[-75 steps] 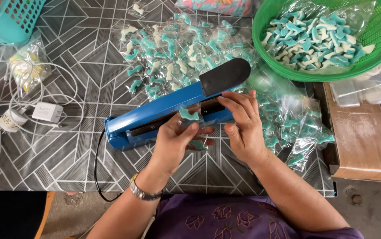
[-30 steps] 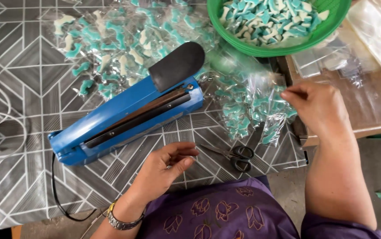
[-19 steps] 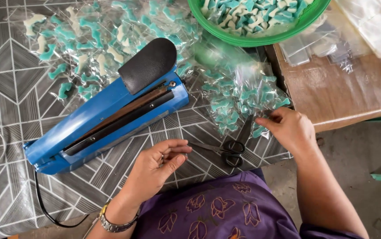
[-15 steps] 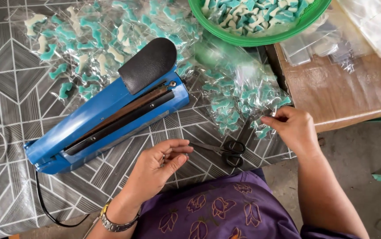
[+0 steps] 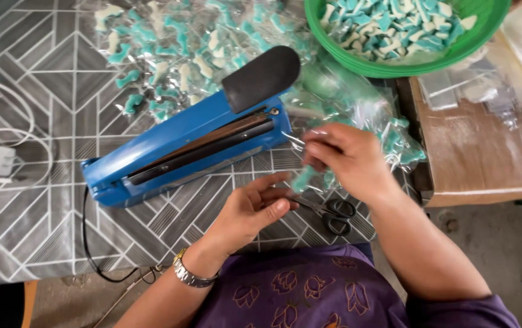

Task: Packaging small shark-shaped components into individual plastic bags using a manual heat sealer.

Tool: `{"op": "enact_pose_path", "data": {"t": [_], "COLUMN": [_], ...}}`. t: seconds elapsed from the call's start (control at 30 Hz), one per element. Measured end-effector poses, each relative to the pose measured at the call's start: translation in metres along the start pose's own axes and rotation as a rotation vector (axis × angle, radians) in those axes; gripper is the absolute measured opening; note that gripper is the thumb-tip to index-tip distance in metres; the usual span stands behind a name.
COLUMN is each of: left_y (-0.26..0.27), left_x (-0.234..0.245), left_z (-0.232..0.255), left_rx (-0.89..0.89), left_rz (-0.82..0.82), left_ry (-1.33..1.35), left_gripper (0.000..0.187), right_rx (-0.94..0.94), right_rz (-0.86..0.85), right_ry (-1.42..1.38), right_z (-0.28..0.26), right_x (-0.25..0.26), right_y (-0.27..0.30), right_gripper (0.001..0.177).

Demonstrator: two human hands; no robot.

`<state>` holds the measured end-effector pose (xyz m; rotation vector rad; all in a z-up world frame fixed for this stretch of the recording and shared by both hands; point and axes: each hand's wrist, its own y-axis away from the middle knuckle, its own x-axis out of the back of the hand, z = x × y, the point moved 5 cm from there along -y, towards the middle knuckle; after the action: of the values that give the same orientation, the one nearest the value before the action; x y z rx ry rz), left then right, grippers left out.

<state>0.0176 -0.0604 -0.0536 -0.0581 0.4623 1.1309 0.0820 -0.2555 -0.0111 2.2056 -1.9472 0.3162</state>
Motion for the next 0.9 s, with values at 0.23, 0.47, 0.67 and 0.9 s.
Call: {"op": "enact_pose_path", "data": {"t": [0.23, 0.47, 0.67, 0.9], "left_y": [0.01, 0.015, 0.012, 0.015], "left_x": [0.037, 0.066, 0.067, 0.066], "left_z": [0.008, 0.013, 0.011, 0.017], "left_rx": [-0.034, -0.015, -0.063, -0.055], "left_rz": [0.397, 0.558, 0.528, 0.494], "left_ry": [0.209, 0.225, 0.292, 0.25], "left_gripper": [0.032, 0.03, 0.036, 0.04], "right_rx": [0.125, 0.79, 0.904, 0.912], "right_rz": [-0.093, 0.119, -0.093, -0.02], "right_ry": [0.061, 0.598, 0.857, 0.919], "right_z": [-0.021, -0.032, -0.03, -0.036], "right_x": [-0.086, -0.097, -0.118, -0.101], "right_y": [-0.038, -0.018, -0.014, -0.018], "right_gripper": [0.028, 0.032, 0.081, 0.075]}}
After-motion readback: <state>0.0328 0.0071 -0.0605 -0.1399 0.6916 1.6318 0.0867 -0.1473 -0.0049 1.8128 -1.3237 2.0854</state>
